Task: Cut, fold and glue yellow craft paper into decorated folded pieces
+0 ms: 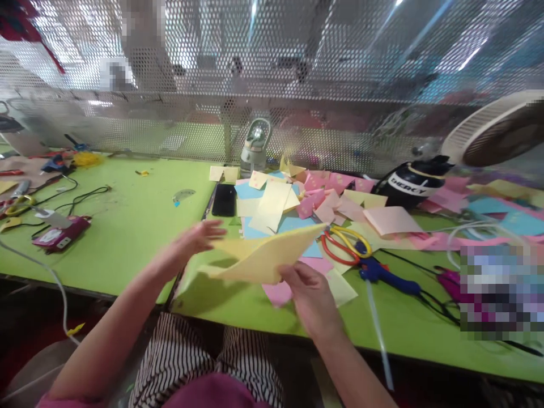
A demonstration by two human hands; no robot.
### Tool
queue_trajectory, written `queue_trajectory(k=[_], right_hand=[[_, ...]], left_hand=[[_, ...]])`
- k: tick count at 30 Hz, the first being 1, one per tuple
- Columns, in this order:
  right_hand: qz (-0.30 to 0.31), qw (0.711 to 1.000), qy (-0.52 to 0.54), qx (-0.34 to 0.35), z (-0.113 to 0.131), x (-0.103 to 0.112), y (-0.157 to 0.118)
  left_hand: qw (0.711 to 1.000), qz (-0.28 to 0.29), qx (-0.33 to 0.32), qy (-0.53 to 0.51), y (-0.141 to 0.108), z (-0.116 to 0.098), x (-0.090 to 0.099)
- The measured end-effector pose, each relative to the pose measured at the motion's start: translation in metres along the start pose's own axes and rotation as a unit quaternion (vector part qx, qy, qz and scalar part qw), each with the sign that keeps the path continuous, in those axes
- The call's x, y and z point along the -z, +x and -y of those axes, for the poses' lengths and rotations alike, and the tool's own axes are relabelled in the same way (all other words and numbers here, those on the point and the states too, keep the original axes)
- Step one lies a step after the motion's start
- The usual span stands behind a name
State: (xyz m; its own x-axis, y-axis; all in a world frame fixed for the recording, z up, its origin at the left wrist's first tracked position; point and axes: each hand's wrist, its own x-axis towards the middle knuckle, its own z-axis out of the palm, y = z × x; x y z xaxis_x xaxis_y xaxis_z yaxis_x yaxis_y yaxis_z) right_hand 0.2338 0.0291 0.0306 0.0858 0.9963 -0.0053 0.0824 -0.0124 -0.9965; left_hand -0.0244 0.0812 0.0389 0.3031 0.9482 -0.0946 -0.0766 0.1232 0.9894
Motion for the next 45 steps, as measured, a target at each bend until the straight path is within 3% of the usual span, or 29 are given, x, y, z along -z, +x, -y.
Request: queue_trajectory(k=[1, 2, 3, 5, 6, 8, 10, 13, 15, 18, 21, 25, 28, 32, 34, 38, 41, 45], right_hand=[[-0.025, 1.0, 0.007, 0.018, -0.006, -0.002, 0.001], [-0.038, 0.999, 0.007, 0.032, -0.012, -0.004, 0.001], [-0.046, 0.998, 0.004, 0.043, -0.018, -0.008, 0.001], [-0.045, 0.998, -0.007, 0.053, -0.028, -0.016, 0.0], [-0.038, 0.998, -0.015, 0.053, -0.031, -0.019, -0.001], [-0.011, 0.998, -0.027, 0.048, -0.032, -0.021, -0.004], [0.024, 0.998, -0.034, 0.04, -0.028, -0.016, -0.007], [0.092, 0.995, -0.03, 0.025, -0.016, -0.001, -0.012], [0.135, 0.991, -0.022, 0.01, -0.008, 0.008, -0.015], [0.166, 0.985, -0.03, -0.032, -0.002, 0.006, -0.019], [0.168, 0.981, -0.051, -0.084, -0.006, -0.01, -0.021], [0.181, 0.963, -0.177, -0.097, -0.017, -0.019, -0.025], [0.144, 0.935, -0.325, -0.018, -0.012, 0.0, -0.022], [0.072, 0.866, -0.489, 0.072, 0.015, 0.055, 0.0], [0.034, 0.811, -0.578, 0.077, 0.03, 0.086, 0.016], [-0.014, 0.775, -0.63, 0.041, 0.038, 0.129, 0.05], [0.004, 0.755, -0.656, 0.021, 0.024, 0.135, 0.075], [0.034, 0.722, -0.69, -0.044, 0.006, 0.123, 0.102]], left_hand=[[0.998, -0.059, 0.01, -0.035, 0.0, 0.007, 0.002], [0.994, -0.076, 0.035, -0.07, -0.001, 0.013, 0.001], [0.992, -0.036, 0.069, -0.1, -0.003, 0.019, -0.004], [0.975, 0.111, 0.112, -0.157, -0.01, 0.026, -0.021], [0.97, 0.135, 0.116, -0.168, -0.014, 0.027, -0.032], [0.965, 0.139, 0.126, -0.184, -0.018, 0.025, -0.049], [0.964, 0.097, 0.144, -0.2, -0.019, 0.02, -0.056], [0.974, 0.037, 0.149, -0.166, -0.016, 0.016, -0.048], [0.988, 0.028, 0.12, -0.098, -0.012, 0.017, -0.038], [0.995, 0.057, 0.08, -0.022, -0.004, 0.022, -0.027], [0.989, 0.114, 0.074, 0.055, 0.007, 0.024, -0.018], [0.97, 0.153, 0.088, 0.167, 0.023, 0.02, -0.006], [0.963, 0.148, 0.102, 0.201, 0.032, 0.014, 0.004], [0.951, 0.175, 0.111, 0.228, 0.039, 0.009, 0.013], [0.946, 0.207, 0.106, 0.226, 0.042, 0.01, 0.018], [0.936, 0.261, 0.101, 0.212, 0.048, 0.014, 0.028], [0.929, 0.3, 0.085, 0.2, 0.051, 0.017, 0.033], [0.923, 0.337, 0.073, 0.17, 0.055, 0.022, 0.037]])
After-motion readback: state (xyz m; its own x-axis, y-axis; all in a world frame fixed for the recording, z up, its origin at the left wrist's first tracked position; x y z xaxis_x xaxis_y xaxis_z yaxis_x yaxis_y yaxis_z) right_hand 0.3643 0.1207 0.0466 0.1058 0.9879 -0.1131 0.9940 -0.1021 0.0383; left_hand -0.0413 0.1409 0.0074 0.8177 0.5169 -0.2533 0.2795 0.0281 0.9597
